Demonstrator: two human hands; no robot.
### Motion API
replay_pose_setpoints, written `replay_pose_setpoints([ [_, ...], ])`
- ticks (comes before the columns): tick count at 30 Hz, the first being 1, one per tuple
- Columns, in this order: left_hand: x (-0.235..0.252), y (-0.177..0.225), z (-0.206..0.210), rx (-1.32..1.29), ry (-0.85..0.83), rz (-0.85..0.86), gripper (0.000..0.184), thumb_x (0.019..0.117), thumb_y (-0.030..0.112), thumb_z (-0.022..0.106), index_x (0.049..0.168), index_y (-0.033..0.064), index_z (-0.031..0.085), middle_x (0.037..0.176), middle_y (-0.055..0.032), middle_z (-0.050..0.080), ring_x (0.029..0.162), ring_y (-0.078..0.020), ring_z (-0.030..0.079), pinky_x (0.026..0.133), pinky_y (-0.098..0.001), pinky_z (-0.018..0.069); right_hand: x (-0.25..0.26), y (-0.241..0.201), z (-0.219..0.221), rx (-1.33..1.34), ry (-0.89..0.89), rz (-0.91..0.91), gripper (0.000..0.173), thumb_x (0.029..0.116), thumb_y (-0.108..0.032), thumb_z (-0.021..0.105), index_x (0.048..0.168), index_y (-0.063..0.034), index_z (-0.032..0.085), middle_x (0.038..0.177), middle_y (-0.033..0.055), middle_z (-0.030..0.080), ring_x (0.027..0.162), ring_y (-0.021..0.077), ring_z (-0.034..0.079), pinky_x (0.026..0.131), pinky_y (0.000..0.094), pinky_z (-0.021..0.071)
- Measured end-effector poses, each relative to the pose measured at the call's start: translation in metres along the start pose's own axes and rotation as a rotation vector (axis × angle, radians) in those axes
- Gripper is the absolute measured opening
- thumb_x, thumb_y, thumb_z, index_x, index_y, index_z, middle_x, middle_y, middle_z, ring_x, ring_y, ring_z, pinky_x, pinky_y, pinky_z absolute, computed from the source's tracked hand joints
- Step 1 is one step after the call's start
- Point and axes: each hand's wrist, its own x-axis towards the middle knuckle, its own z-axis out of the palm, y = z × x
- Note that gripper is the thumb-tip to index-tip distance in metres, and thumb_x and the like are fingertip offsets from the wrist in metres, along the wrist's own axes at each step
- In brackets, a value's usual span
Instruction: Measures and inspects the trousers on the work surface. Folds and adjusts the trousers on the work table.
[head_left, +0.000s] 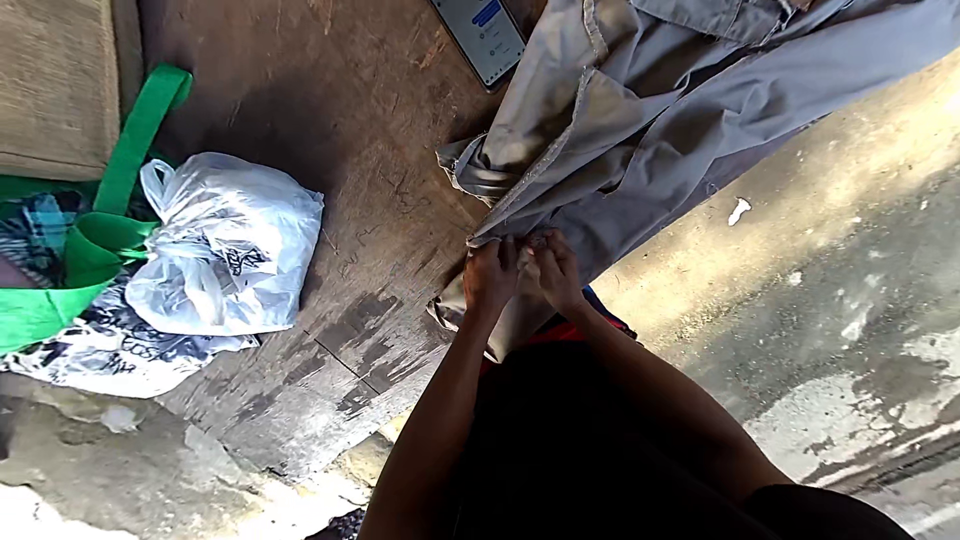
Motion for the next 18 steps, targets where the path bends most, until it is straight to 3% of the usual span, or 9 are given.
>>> replay_pose_setpoints([
  [4, -0.003, -0.017, 0.008, -0.178, 0.047, 0.083, 0.048, 0.1103, 0.037, 0.045, 0.085, 0.0002, 0.062, 0.072, -0.0160, 0.062, 0.065, -0.0307, 0.063, 0.063, -0.0514, 0.0517, 0.000, 0.005, -0.007, -0.120, -0.051, -0.008, 0.025, 0.0907, -0.006, 0.046, 0.079, 0.0037, 0.066, 0.115, 0.0145, 0.063, 0.108, 0.0181, 0.059, 0.089, 0.0312, 0.0521],
  [6, -0.001, -0.020, 0.015, -0.250, 0.105, 0.079, 0.046, 0.1100, 0.036, 0.045, 0.086, 0.0022, 0.066, 0.073, -0.0127, 0.064, 0.064, -0.0254, 0.063, 0.063, -0.0482, 0.0526, 0.003, 0.008, -0.006, -0.182, -0.055, -0.078, 0.019, 0.0870, -0.004, 0.052, 0.078, 0.0040, 0.067, 0.113, 0.0163, 0.062, 0.107, 0.0203, 0.059, 0.088, 0.0308, 0.0526],
  [10, -0.005, -0.014, 0.018, -0.315, 0.168, -0.015, 0.042, 0.1102, 0.033, 0.045, 0.092, 0.0046, 0.070, 0.077, -0.0079, 0.066, 0.067, -0.0195, 0.062, 0.065, -0.0434, 0.0520, 0.006, 0.009, -0.003, -0.243, -0.085, -0.102, 0.016, 0.0897, -0.003, 0.058, 0.081, 0.0035, 0.069, 0.114, 0.0160, 0.060, 0.107, 0.0204, 0.059, 0.090, 0.0298, 0.0516],
  [15, -0.007, -0.012, 0.022, -0.298, 0.242, 0.014, 0.040, 0.1092, 0.029, 0.048, 0.090, 0.0026, 0.070, 0.083, -0.0085, 0.070, 0.073, -0.0185, 0.065, 0.071, -0.0420, 0.0534, 0.007, 0.008, -0.003, -0.295, -0.103, -0.101, 0.017, 0.0913, -0.004, 0.059, 0.077, 0.0025, 0.067, 0.113, 0.0175, 0.060, 0.109, 0.0234, 0.058, 0.092, 0.0317, 0.0503],
  [18, -0.009, -0.013, 0.024, -0.315, 0.257, 0.015, 0.040, 0.1093, 0.029, 0.048, 0.090, 0.0029, 0.070, 0.082, -0.0073, 0.069, 0.071, -0.0160, 0.063, 0.069, -0.0392, 0.0525, 0.007, 0.006, -0.001, -0.300, -0.113, -0.093, 0.018, 0.0922, -0.004, 0.059, 0.076, 0.0022, 0.067, 0.113, 0.0171, 0.058, 0.108, 0.0228, 0.057, 0.091, 0.0304, 0.0499],
])
